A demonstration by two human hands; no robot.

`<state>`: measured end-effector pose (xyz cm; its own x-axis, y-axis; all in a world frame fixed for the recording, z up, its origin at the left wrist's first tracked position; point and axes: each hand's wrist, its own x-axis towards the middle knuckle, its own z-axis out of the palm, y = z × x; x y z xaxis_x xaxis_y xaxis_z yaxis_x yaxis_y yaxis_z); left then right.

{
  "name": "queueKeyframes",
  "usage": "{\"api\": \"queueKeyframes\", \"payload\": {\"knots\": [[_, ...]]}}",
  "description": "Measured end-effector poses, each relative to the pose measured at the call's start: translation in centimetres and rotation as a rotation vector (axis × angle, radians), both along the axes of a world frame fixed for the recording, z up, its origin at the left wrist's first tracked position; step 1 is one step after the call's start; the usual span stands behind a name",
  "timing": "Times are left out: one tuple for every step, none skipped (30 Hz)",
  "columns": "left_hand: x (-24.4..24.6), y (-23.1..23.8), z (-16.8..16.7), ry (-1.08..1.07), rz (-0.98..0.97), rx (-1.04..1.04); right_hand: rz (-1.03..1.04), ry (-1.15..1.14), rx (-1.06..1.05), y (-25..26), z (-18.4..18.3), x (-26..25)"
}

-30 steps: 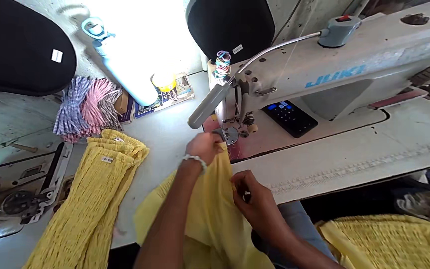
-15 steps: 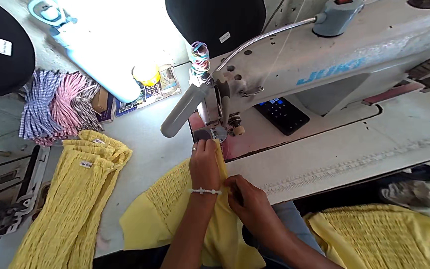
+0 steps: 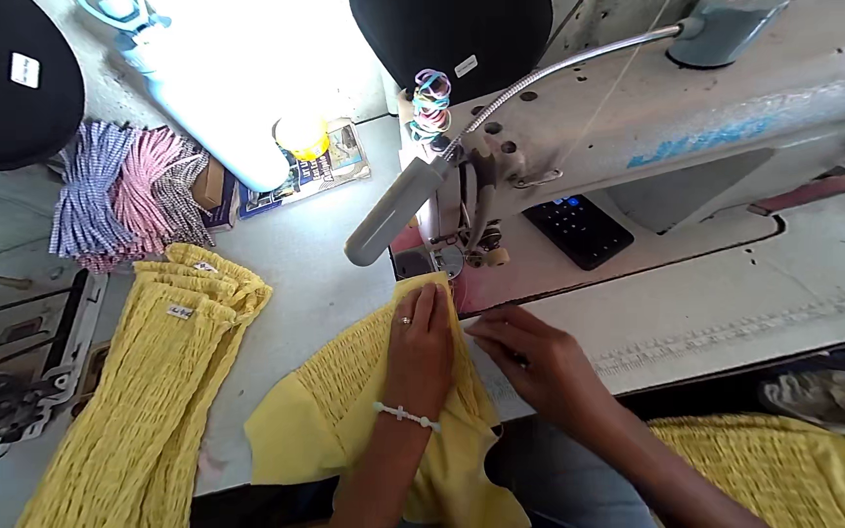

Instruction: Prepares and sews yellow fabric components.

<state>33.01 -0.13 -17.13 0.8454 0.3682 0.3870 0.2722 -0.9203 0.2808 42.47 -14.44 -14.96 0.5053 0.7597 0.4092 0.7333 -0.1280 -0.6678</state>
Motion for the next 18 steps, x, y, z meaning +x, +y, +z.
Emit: {"api": "queueKeyframes", "payload": {"knots": [[0.0,0.1,0.0,0.000,-0.007,-0.007,0.014,-0.068,0.013,0.7,0.2,1.0],[-0.1,0.1,0.0,-0.002,-0.015,-0.015,0.039,-0.119,0.013,1.4,0.1,1.8],[-0.1,0.1,-0.1,-0.008,-0.023,-0.028,0.071,-0.159,0.003,2.2,0.0,2.4],[-0.1,0.1,-0.1,-0.018,-0.029,-0.039,0.100,-0.189,-0.014,2.9,-0.3,2.9],[-0.1,0.2,-0.1,-0.030,-0.035,-0.053,0.123,-0.211,-0.035,3.5,-0.7,3.2],[-0.2,0.2,0.0,-0.035,-0.041,-0.070,0.135,-0.228,-0.060,4.0,-1.0,3.5],[-0.2,0.3,0.1,-0.036,-0.048,-0.088,0.138,-0.242,-0.076,4.2,-1.3,3.6],[-0.2,0.3,0.2,-0.039,-0.052,-0.106,0.134,-0.258,-0.087,4.4,-1.6,3.7],[-0.3,0.3,0.4,-0.040,-0.053,-0.121,0.129,-0.277,-0.091,4.4,-1.8,3.8],[-0.3,0.3,0.4,-0.043,-0.054,-0.129,0.127,-0.304,-0.093,4.5,-2.1,3.8],[-0.3,0.3,0.4,-0.045,-0.055,-0.130,0.121,-0.339,-0.098,4.5,-2.3,3.7],[-0.3,0.2,0.4,-0.045,-0.056,-0.128,0.113,-0.382,-0.104,4.5,-2.4,3.6],[-0.3,0.3,0.3,-0.045,-0.056,-0.122,0.107,-0.422,-0.114,4.6,-2.5,3.4],[-0.3,0.3,0.3,-0.042,-0.055,-0.116,0.101,-0.457,-0.122,4.7,-2.6,3.3],[-0.3,0.3,0.3,-0.037,-0.053,-0.106,0.094,-0.483,-0.129,4.8,-2.6,3.2],[-0.3,0.4,0.3,-0.028,-0.053,-0.102,0.089,-0.501,-0.134,4.8,-2.7,3.2],[-0.3,0.5,0.3,-0.020,-0.054,-0.104,0.087,-0.513,-0.137,4.8,-2.7,3.2],[-0.3,0.6,0.4,-0.015,-0.055,-0.110,0.089,-0.520,-0.136,4.8,-2.7,3.3]]}}
